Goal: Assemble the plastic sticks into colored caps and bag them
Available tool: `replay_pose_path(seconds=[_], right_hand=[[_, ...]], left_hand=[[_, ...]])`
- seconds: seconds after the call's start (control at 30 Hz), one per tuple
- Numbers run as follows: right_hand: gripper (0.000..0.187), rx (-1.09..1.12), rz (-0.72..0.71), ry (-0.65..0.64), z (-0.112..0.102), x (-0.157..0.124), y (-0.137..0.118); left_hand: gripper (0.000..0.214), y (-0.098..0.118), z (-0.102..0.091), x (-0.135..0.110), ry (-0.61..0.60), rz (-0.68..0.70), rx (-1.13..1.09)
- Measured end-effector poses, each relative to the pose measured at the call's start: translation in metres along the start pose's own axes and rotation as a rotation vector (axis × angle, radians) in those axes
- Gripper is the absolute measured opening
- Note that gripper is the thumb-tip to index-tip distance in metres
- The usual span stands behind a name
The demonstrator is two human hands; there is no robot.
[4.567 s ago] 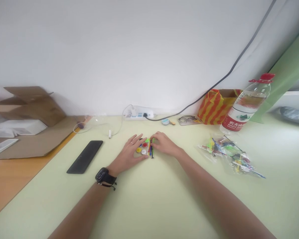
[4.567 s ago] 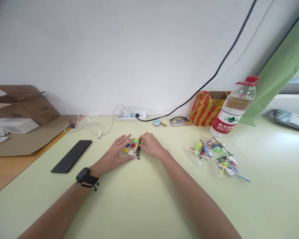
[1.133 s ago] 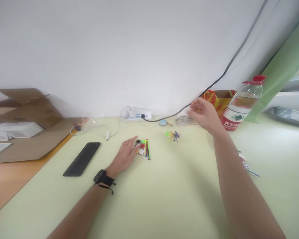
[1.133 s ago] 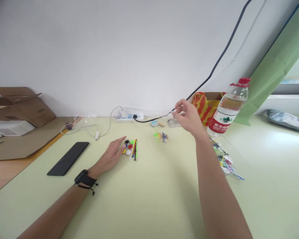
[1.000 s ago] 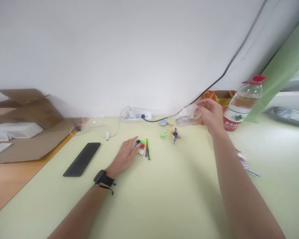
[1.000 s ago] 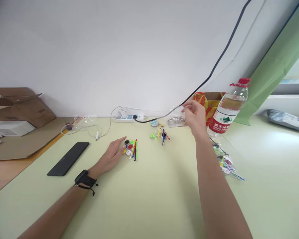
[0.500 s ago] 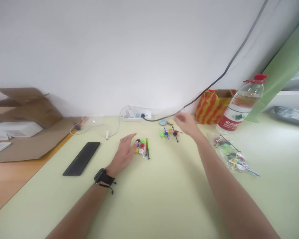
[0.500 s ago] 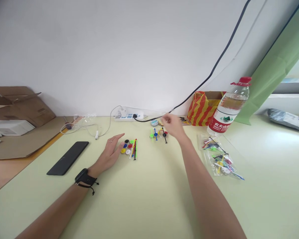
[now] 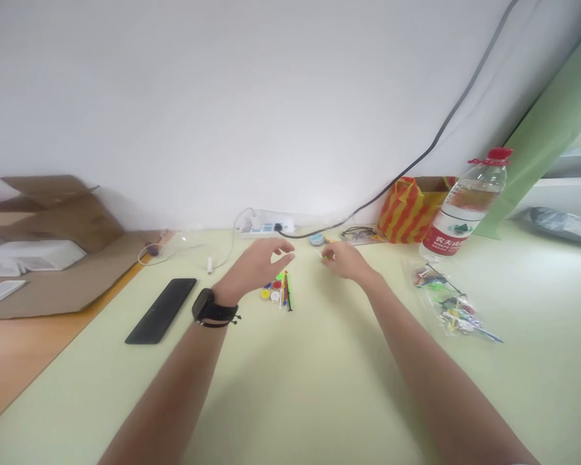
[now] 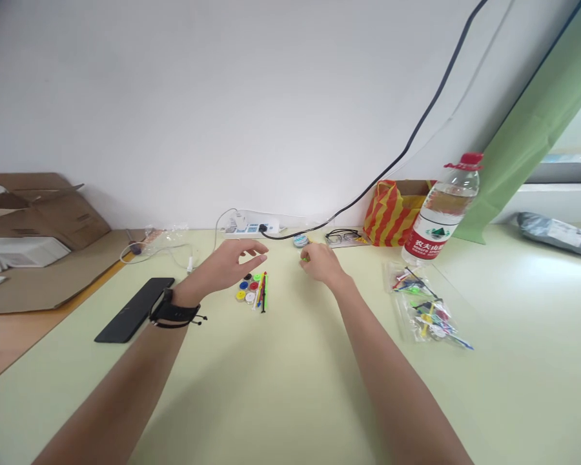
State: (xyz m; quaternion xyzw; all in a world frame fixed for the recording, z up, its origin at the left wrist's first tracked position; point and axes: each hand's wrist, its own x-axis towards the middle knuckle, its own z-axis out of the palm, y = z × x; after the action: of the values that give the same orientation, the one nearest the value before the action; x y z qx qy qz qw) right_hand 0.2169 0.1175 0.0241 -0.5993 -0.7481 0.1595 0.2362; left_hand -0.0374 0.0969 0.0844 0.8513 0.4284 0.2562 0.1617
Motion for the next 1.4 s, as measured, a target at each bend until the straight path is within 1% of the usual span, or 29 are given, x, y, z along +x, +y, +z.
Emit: replay_pose_path(seconds=[0.07, 0.13, 0.2, 0.27, 0.3, 0.33, 0.47, 0.57, 0.67, 0.8, 0.9, 1.0, 1.13, 1.2, 1.27, 1.3, 1.33, 1.4], right_hand=[[0.015, 0.085, -0.029, -0.004, -0.008, -0.001, -0.008], [0.021, 0.260, -0.054, -0.014, -0.011, -0.001, -0.018], [0.019, 0.499, -0.055, -0.025, -0.011, -0.001, -0.028], [0.011, 0.689, -0.043, -0.035, -0.008, -0.001, -0.035], [0.009, 0.741, -0.035, -0.039, -0.006, 0.000, -0.036], [0.011, 0.783, -0.025, -0.044, -0.003, 0.000, -0.037], [0.033, 0.878, 0.047, -0.103, 0.006, 0.000, -0.032], [0.038, 0.838, 0.090, -0.187, 0.012, -0.003, -0.028], [0.041, 0.765, 0.087, -0.267, 0.016, -0.005, -0.024], [0.039, 0.783, 0.075, -0.304, 0.014, -0.007, -0.022], [0.028, 0.797, 0.051, -0.387, 0.008, -0.007, -0.022], [0.013, 0.660, 0.018, -0.452, 0.007, -0.008, -0.021], [0.007, 0.485, 0.032, -0.418, 0.019, -0.007, -0.018], [0.008, 0.386, 0.048, -0.370, 0.027, -0.005, -0.015], [0.009, 0.284, 0.059, -0.313, 0.031, -0.003, -0.012], [0.011, 0.239, 0.061, -0.291, 0.032, -0.003, -0.011], [0.014, 0.199, 0.061, -0.277, 0.031, -0.002, -0.009], [0.019, 0.127, 0.059, -0.255, 0.025, -0.002, -0.007]], left_hand=[[0.032, 0.003, 0.005, 0.007, -0.007, 0.015, -0.042], [0.035, 0.005, 0.014, 0.010, -0.013, 0.028, -0.098], [0.038, 0.006, 0.022, 0.013, -0.017, 0.047, -0.162], [0.036, 0.005, 0.029, 0.014, -0.007, 0.063, -0.224], [0.034, 0.004, 0.031, 0.015, 0.004, 0.066, -0.251], [0.031, 0.002, 0.033, 0.015, 0.010, 0.068, -0.274], [0.020, -0.006, 0.038, 0.015, -0.039, 0.094, -0.331], [0.017, -0.012, 0.047, 0.014, -0.090, 0.085, -0.366], [0.013, -0.015, 0.057, 0.013, -0.128, 0.075, -0.404], [0.008, -0.016, 0.062, 0.011, -0.135, 0.068, -0.438], [0.006, -0.015, 0.060, 0.010, -0.098, 0.079, -0.405], [0.004, -0.013, 0.060, 0.010, -0.094, 0.114, -0.335], [0.005, -0.011, 0.064, 0.010, -0.120, 0.135, -0.266], [0.008, -0.013, 0.067, 0.010, -0.118, 0.135, -0.225], [0.004, -0.017, 0.069, 0.010, -0.130, 0.126, -0.201], [0.005, -0.019, 0.069, 0.010, -0.141, 0.118, -0.191], [0.010, -0.021, 0.069, 0.010, -0.154, 0.113, -0.174], [0.015, -0.024, 0.068, 0.010, -0.178, 0.123, -0.117]])
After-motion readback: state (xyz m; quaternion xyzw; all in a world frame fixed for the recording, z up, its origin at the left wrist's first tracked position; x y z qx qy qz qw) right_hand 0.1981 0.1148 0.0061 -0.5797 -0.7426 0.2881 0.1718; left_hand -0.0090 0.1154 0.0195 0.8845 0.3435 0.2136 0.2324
